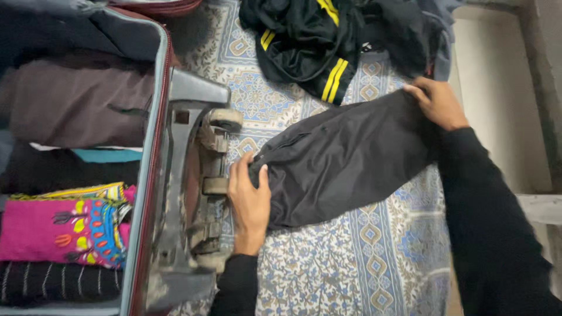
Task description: The person folds a colorful patterned cloth on a patterned surface next to an open suitcase, then places it inside. They then pick up a pair of black pants, fold them neatly, and place them into the suitcase.
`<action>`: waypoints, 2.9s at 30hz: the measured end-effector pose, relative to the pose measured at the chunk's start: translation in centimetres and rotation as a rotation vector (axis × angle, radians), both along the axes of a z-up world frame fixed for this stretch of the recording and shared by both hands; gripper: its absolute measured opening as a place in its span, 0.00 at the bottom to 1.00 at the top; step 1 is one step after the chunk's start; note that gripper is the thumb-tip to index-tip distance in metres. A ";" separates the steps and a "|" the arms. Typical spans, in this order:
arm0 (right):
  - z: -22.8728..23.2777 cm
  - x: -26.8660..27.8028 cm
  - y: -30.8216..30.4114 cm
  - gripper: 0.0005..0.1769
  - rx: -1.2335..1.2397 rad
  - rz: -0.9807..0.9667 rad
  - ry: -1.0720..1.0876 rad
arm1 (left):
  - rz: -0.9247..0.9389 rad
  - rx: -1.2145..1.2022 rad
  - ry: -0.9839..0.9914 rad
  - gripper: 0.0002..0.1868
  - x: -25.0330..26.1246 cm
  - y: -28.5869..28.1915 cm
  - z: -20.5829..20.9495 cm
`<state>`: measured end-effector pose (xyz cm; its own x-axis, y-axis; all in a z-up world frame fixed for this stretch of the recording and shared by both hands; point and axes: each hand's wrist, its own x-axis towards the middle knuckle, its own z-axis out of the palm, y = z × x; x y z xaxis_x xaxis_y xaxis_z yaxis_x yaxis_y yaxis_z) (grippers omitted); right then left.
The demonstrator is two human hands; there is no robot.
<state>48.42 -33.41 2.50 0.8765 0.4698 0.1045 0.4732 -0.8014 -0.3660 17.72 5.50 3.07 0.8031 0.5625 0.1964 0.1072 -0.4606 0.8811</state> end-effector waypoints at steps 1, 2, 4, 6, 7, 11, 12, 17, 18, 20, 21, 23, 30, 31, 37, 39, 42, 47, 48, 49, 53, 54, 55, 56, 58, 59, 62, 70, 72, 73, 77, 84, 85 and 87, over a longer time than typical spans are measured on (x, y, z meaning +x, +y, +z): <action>-1.5 1.5 1.2 0.17 0.009 0.022 -0.009 | 0.001 0.041 0.017 0.19 -0.1 -0.3 0.0; -2.9 2.5 1.8 0.17 0.015 0.046 -0.018 | 0.004 0.078 0.036 0.18 -0.1 -0.7 -0.1; -5.3 3.4 2.2 0.18 -0.036 0.031 -0.035 | 0.016 0.123 0.071 0.17 0.2 -0.9 -0.5; -6.4 4.2 2.3 0.18 -0.056 0.009 -0.047 | 0.007 0.169 0.117 0.17 0.6 -1.0 -0.8; -6.7 3.9 1.9 0.19 -0.053 -0.008 -0.048 | -0.010 0.191 0.147 0.17 0.7 -1.2 -0.8; -7.9 2.0 -0.3 0.20 -0.046 -0.118 -0.135 | -0.046 0.465 0.206 0.26 1.0 -2.2 -0.7; -8.3 1.6 -0.5 0.20 -0.013 -0.038 -0.209 | -0.062 0.460 0.218 0.29 1.3 -2.1 -0.5; -7.5 -1.0 -2.4 0.26 0.034 0.076 -0.163 | -0.167 0.345 0.426 0.38 0.8 -1.3 0.7; -7.1 -1.3 -3.1 0.26 0.006 0.059 -0.183 | -0.169 0.384 0.384 0.37 0.7 -1.3 0.9; -7.0 -0.9 -3.4 0.23 -0.083 0.016 -0.156 | -0.182 0.461 0.291 0.35 0.7 -1.2 1.4; -6.6 -0.8 -4.0 0.22 -0.127 -0.011 -0.143 | -0.202 0.384 0.284 0.33 0.7 -1.2 1.6; -5.8 -1.6 -5.4 0.21 -0.177 -0.074 -0.067 | -0.240 0.216 0.288 0.28 -0.2 -1.6 2.0; -3.7 -14.7 -15.1 0.24 0.050 -0.345 0.149 | -0.591 0.157 0.127 0.23 -8.4 -2.2 1.9; -4.1 -18.4 -16.9 0.24 0.036 -0.401 0.171 | -0.733 0.193 0.080 0.28 -10.9 -1.6 1.4; -6.9 -40.3 -20.7 0.20 0.176 -0.516 0.167 | -0.916 0.546 -0.081 0.25 -20.5 -3.0 -7.6; -6.9 -45.3 -19.9 0.28 0.212 -0.525 0.184 | -0.993 0.521 -0.024 0.26 -22.2 -3.3 -8.4; -6.1 -47.1 -20.1 0.32 0.312 -0.490 0.193 | -1.030 0.462 0.109 0.27 -23.1 -3.4 -6.0; -4.0 -43.6 -20.7 0.25 0.637 -0.535 0.286 | -0.720 0.401 0.066 0.20 -19.5 -3.8 0.2; -3.7 -42.1 -20.3 0.24 0.683 -0.527 0.293 | -0.653 0.462 0.087 0.22 -18.2 -3.7 0.9; -3.6 -40.2 -19.5 0.27 0.573 -0.519 0.221 | -0.586 0.522 0.107 0.25 -17.0 -3.6 1.3; -3.7 -35.6 -15.4 0.35 0.170 -0.500 0.250 | -0.639 0.546 0.492 0.32 -14.7 -3.5 1.3; -3.4 -34.9 -15.2 0.33 0.100 -0.565 0.302 | -0.670 0.481 0.567 0.28 -14.7 -3.4 1.1; -3.2 -34.2 -15.3 0.32 0.030 -0.630 0.353 | -0.700 0.414 0.639 0.25 -14.6 -3.3 1.0; -3.2 -33.7 -15.5 0.31 -0.044 -0.691 0.409 | -0.701 0.381 0.574 0.24 -14.8 -3.1 0.8; -3.3 -33.2 -16.7 0.24 -0.066 -0.624 0.346 | -0.704 0.314 0.441 0.21 -15.0 -2.8 0.5; -3.5 -33.1 -17.3 0.22 -0.077 -0.593 0.315 | -0.690 0.225 0.495 0.20 -15.2 -2.6 0.4; -4.1 -32.7 -18.6 0.17 0.247 -0.212 0.075 | -0.592 -0.023 0.568 0.17 -14.2 -2.1 0.9; -2.4 -28.4 -17.8 0.18 0.295 -0.483 0.058 | -0.290 0.262 0.193 0.24 -9.1 -0.7 3.1; -2.0 -27.7 -16.2 0.22 0.223 -0.453 0.032 | -0.274 0.523 0.124 0.28 -7.3 -1.0 2.8; -1.8 -27.5 -15.4 0.27 0.166 -0.383 0.028 | -0.267 0.650 0.089 0.30 -7.0 -1.2 2.7; -0.1 -30.1 -12.4 0.36 0.108 -0.322 -0.058 | -0.347 0.648 0.027 0.27 -10.2 -2.9 2.6; -0.1 -38.0 -11.5 0.37 0.176 -0.332 0.086 | -0.707 0.766 0.100 0.27 -15.7 -2.8 0.2; -0.1 -38.3 -12.2 0.36 0.203 -0.350 0.090 | -0.720 0.774 0.117 0.29 -16.0 -2.5 0.1; -1.0 -39.2 -13.2 0.30 0.241 -0.387 0.113 | -0.762 0.796 0.132 0.33 -15.8 -2.1 0.2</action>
